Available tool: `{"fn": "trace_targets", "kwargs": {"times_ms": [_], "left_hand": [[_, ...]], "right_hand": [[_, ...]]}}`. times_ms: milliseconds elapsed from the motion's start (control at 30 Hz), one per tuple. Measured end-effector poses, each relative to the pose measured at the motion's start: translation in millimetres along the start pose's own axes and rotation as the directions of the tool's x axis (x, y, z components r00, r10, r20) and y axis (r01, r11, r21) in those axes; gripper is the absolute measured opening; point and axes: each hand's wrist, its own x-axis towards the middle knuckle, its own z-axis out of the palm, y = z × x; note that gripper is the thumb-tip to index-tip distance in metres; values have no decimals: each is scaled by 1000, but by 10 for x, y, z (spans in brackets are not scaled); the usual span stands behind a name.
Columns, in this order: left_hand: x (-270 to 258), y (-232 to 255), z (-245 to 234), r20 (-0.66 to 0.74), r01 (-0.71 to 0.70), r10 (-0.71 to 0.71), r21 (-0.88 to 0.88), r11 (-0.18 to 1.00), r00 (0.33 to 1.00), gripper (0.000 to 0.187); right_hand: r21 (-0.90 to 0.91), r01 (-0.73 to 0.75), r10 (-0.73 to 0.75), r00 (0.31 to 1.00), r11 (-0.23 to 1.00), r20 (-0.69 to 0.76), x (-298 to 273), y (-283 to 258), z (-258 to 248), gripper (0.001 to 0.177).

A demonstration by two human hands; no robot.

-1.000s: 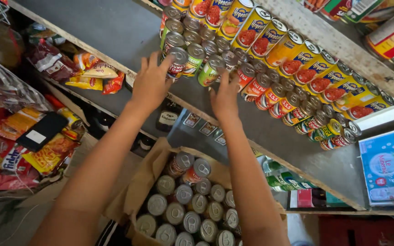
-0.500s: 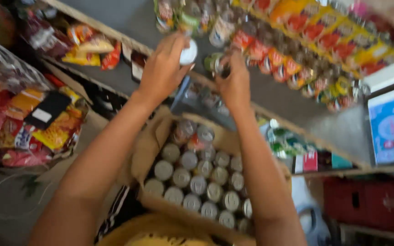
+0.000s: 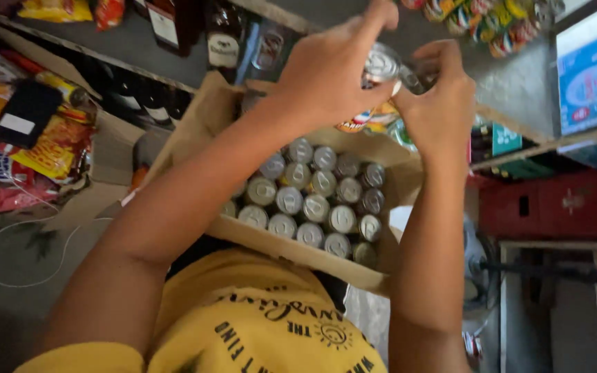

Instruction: The person transfers canned goods from a cardboard box onto a metal shelf. They pick up cans from the box and place them in rows on the shelf, organizing them by type.

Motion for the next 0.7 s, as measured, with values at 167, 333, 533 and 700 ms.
{"fn": "trace_targets", "kwargs": {"times_ms": [167, 333, 533, 700], "left_hand": [[-247, -107, 329, 134, -92, 90, 5, 996, 987, 65], [-475, -225, 356, 511, 4, -53, 97, 995, 858, 72], [-569, -339, 337, 673, -15, -128, 203, 979, 728, 80], [-618, -448, 380, 663, -18, -123, 202, 979, 739, 74]], "right_hand": [[-194, -151, 207, 928, 969, 310, -131, 73, -169, 51], [-139, -192, 233, 671, 972, 704, -309, 485, 99, 54], [-97, 6, 66, 689, 995, 722, -393, 555, 331, 57], [-159, -77, 167, 688, 984, 706, -360, 334, 399, 60]]}}
